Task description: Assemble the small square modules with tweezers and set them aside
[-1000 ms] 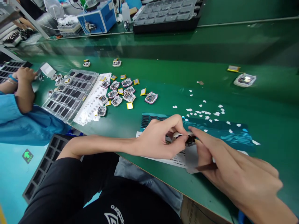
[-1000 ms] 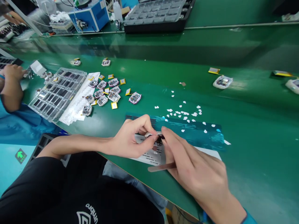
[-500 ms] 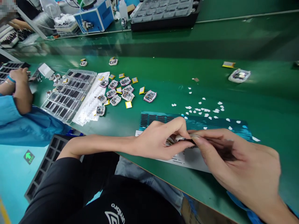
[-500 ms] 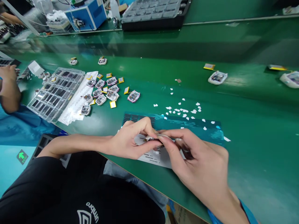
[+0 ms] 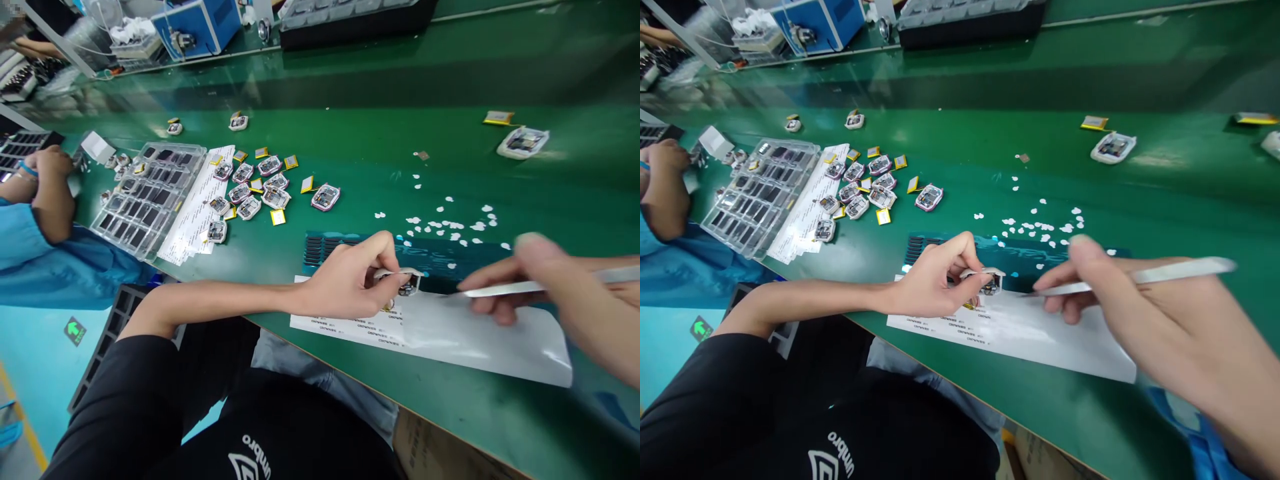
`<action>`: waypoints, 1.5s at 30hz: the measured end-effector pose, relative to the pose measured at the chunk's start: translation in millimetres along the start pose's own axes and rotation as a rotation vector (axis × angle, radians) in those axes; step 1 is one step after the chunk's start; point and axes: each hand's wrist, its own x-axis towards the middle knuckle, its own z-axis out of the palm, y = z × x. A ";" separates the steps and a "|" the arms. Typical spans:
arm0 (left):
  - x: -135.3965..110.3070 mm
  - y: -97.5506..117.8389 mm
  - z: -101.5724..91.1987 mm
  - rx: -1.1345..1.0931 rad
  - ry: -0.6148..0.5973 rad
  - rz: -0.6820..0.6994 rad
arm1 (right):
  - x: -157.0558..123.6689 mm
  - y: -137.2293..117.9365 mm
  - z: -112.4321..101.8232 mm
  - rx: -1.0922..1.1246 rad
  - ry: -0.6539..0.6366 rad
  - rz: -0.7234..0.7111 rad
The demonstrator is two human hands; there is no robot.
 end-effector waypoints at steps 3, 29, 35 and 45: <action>0.3 -0.2 0.2 -0.019 0.005 0.009 | 8.9 1.0 2.1 0.354 -0.352 0.201; -2.7 0.6 -0.5 0.073 -0.033 0.011 | 21.2 -13.2 12.7 0.463 -0.508 0.275; -1.6 2.1 -2.4 0.099 -0.053 0.014 | 25.2 -8.3 10.8 0.563 -0.570 0.313; -2.9 1.5 -1.5 0.099 -0.041 0.001 | 23.5 -10.7 12.6 0.604 -0.491 0.402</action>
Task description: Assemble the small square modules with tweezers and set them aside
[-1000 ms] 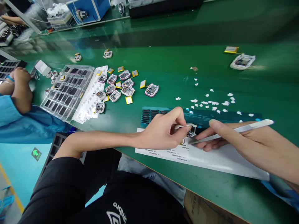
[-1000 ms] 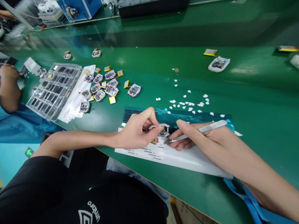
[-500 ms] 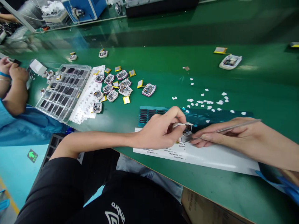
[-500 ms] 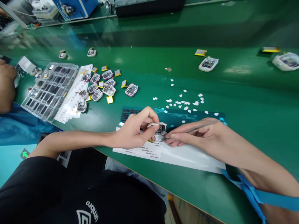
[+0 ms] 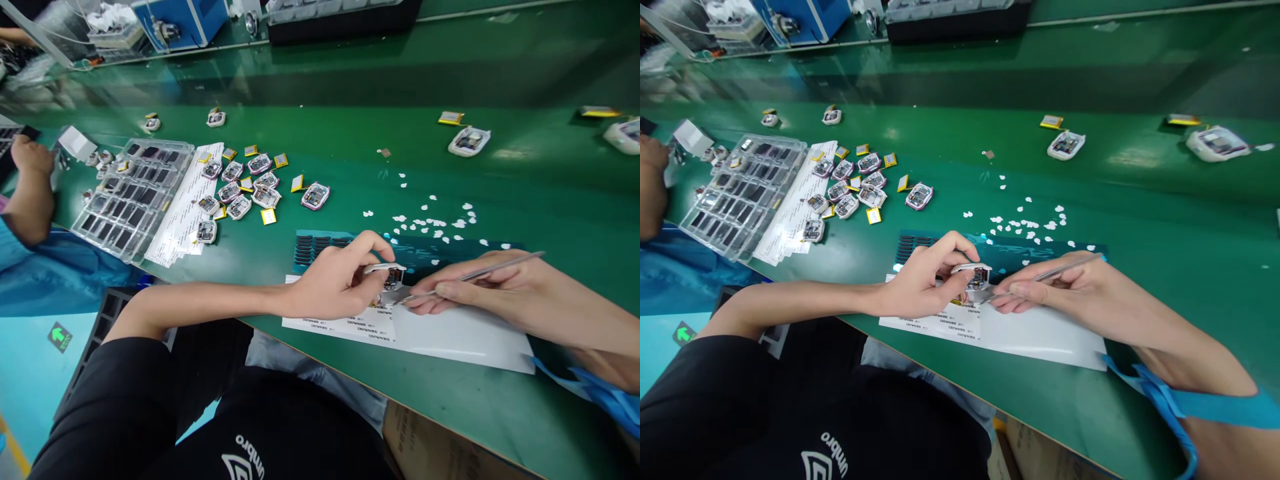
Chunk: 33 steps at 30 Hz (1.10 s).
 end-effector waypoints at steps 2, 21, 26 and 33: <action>-0.2 -0.8 0.2 -0.042 -0.011 -0.004 | -0.2 -0.2 -1.2 0.012 0.051 0.013; -0.3 10.1 -4.2 -0.647 -0.094 -0.152 | -30.8 -44.5 47.6 -0.084 0.689 -0.125; 0.0 10.7 -4.4 -0.652 -0.089 -0.168 | -30.8 -43.4 45.6 -0.124 0.735 -0.147; -0.5 12.4 -3.4 -0.638 -0.077 -0.183 | -30.9 -40.0 46.9 -0.163 0.757 -0.121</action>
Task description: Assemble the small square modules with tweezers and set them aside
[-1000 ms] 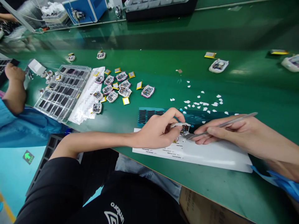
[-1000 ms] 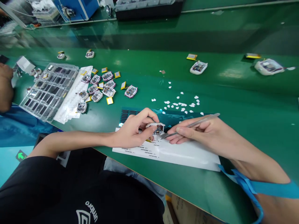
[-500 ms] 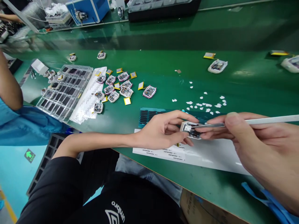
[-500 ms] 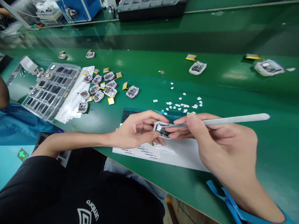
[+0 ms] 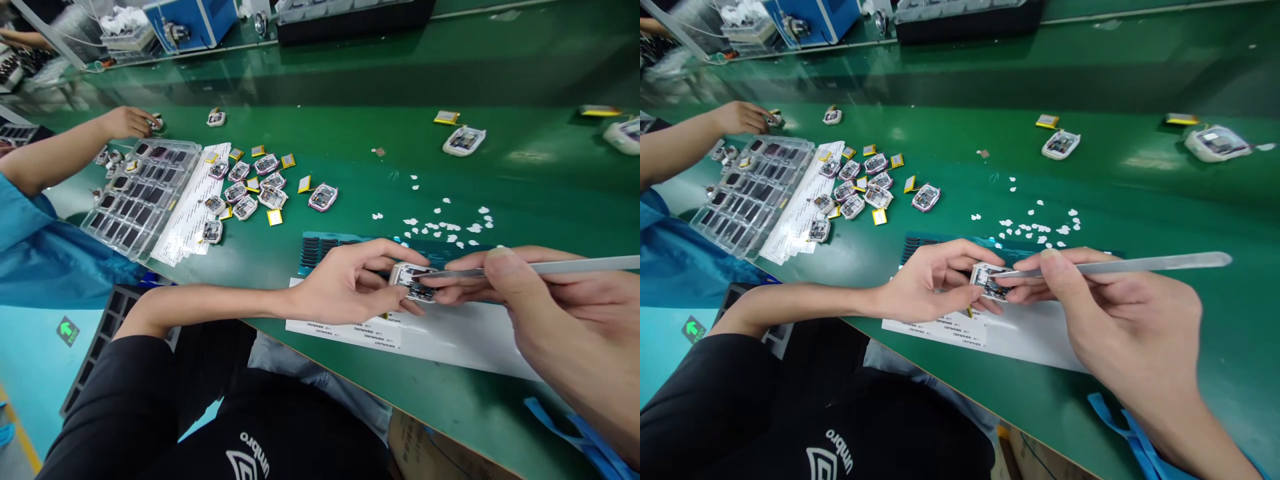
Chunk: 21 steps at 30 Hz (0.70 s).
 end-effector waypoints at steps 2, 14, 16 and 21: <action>-0.5 -0.5 0.0 0.004 0.000 0.005 | -0.8 0.4 0.6 0.007 0.010 -0.001; -1.8 1.6 -0.1 0.016 0.000 0.006 | -4.5 1.1 2.7 0.025 0.061 -0.016; -1.8 1.4 0.3 0.026 0.001 0.007 | -4.4 0.7 2.3 0.024 0.065 -0.026; -1.5 0.7 0.9 0.049 0.006 0.020 | -3.8 -3.7 3.9 0.021 0.041 -0.014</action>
